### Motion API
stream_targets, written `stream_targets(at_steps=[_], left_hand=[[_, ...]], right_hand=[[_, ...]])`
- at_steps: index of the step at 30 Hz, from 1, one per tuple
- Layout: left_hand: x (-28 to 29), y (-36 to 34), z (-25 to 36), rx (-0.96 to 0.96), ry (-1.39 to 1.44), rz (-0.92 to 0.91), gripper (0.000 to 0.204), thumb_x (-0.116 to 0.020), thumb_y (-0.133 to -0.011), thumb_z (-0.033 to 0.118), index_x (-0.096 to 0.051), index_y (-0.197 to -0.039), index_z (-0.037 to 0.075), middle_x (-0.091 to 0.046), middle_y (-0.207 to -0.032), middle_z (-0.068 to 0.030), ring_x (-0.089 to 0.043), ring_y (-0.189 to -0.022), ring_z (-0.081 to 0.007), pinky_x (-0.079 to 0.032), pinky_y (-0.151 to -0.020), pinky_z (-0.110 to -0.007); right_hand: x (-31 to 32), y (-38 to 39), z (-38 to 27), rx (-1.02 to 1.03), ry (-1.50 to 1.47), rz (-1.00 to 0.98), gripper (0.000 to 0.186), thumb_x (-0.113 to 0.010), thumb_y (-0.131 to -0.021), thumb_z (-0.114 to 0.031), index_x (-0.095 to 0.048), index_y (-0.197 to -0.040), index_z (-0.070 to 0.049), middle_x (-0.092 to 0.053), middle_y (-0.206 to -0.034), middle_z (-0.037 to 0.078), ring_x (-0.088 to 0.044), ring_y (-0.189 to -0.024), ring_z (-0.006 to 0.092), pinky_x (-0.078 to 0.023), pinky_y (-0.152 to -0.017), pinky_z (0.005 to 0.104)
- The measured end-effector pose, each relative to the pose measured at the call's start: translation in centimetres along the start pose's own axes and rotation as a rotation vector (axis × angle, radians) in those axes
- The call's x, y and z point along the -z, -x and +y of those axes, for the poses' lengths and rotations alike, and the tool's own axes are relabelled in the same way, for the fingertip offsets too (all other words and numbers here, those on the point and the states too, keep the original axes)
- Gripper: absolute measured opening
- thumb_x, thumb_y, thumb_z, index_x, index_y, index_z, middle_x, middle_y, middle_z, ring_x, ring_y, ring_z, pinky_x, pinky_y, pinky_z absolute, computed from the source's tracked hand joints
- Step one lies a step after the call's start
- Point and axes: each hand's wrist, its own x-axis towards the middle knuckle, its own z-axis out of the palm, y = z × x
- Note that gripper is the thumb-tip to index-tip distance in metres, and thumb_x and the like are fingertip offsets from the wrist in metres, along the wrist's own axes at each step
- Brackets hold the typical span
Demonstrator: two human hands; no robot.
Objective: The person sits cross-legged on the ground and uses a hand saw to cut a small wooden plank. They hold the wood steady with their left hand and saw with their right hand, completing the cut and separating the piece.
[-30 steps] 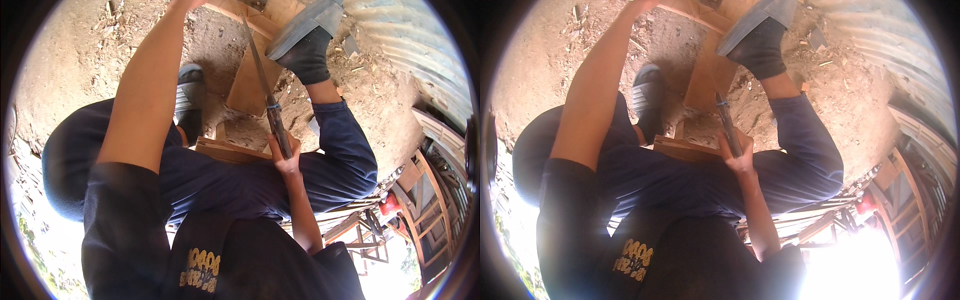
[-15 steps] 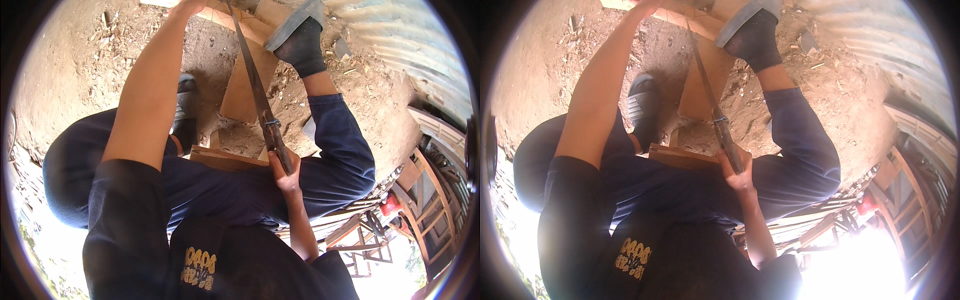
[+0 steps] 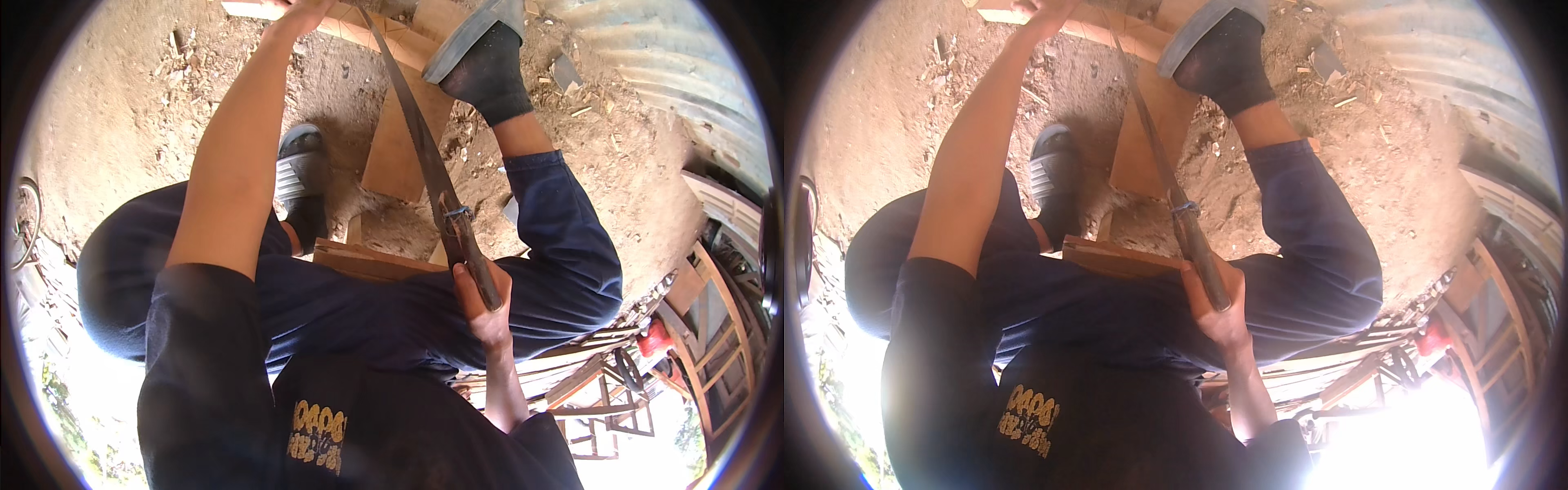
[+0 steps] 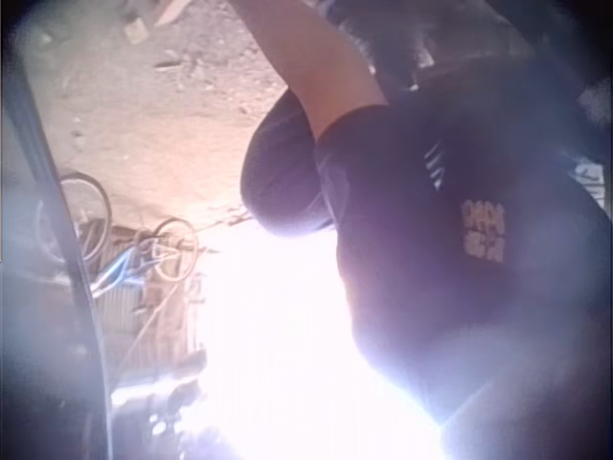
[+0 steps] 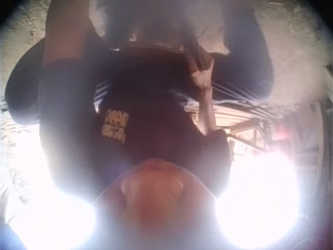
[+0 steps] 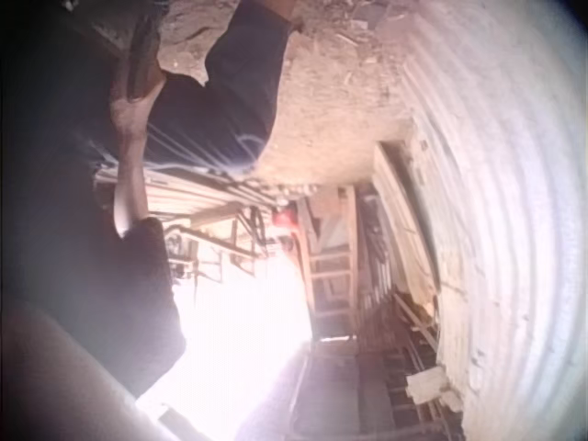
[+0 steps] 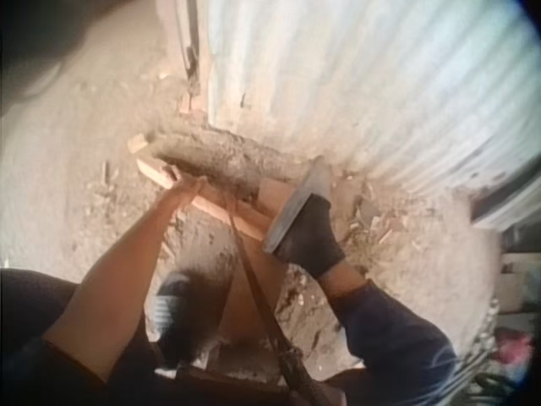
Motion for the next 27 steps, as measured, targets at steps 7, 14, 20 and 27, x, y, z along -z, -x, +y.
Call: stream_targets(at_steps=[7,14,20,27], left_hand=[[1.1,2.8,1.9,0.15,0.168,0.122,0.061,-0.021,-0.106,0.054,-0.036,-0.155,0.021,-0.013,-0.164,-0.0229,0.015,-0.149,-0.0473,0.019,-0.114,-0.064],[0.6,0.8,-1.4,-0.084,0.135,0.056,0.055,-0.026,-0.108,0.048,-0.04,-0.153,0.02,-0.027,-0.16,-0.0236,-0.013,-0.15,-0.045,0.019,-0.115,-0.06],[1.3,2.4,0.4,0.114,0.269,0.067,0.066,-0.029,-0.106,0.053,-0.016,-0.154,0.011,-0.005,-0.16,-0.0261,-0.002,-0.15,-0.0447,0.009,-0.118,-0.058],[1.6,2.7,0.7,0.214,0.407,0.056,0.09,-0.032,-0.103,0.059,0.011,-0.155,0.0,0.022,-0.159,-0.0289,0.011,-0.15,-0.0444,-0.002,-0.122,-0.055]], right_hand=[[2.3,0.0,0.1,-0.048,-0.005,-0.013,0.013,-0.063,-0.094,-0.005,-0.06,-0.083,0.002,-0.051,-0.064,0.001,-0.044,-0.06,0.0052,-0.036,-0.052,0.0278],[2.5,-3.2,-0.8,-0.032,-0.028,-0.066,0.013,-0.064,-0.094,-0.008,-0.061,-0.085,0.002,-0.051,-0.065,0.001,-0.043,-0.06,0.0053,-0.036,-0.052,0.027],[2.7,-1.9,0.4,0.088,0.006,-0.08,0.008,-0.062,-0.094,-0.004,-0.061,-0.089,0.002,-0.052,-0.065,0.002,-0.043,-0.06,0.005,-0.035,-0.05,0.0262],[3.2,-3.8,-0.8,0.025,-0.038,-0.08,0.014,-0.064,-0.094,-0.006,-0.06,-0.083,0.001,-0.052,-0.063,0.001,-0.043,-0.057,0.0056,-0.035,-0.051,0.027]])
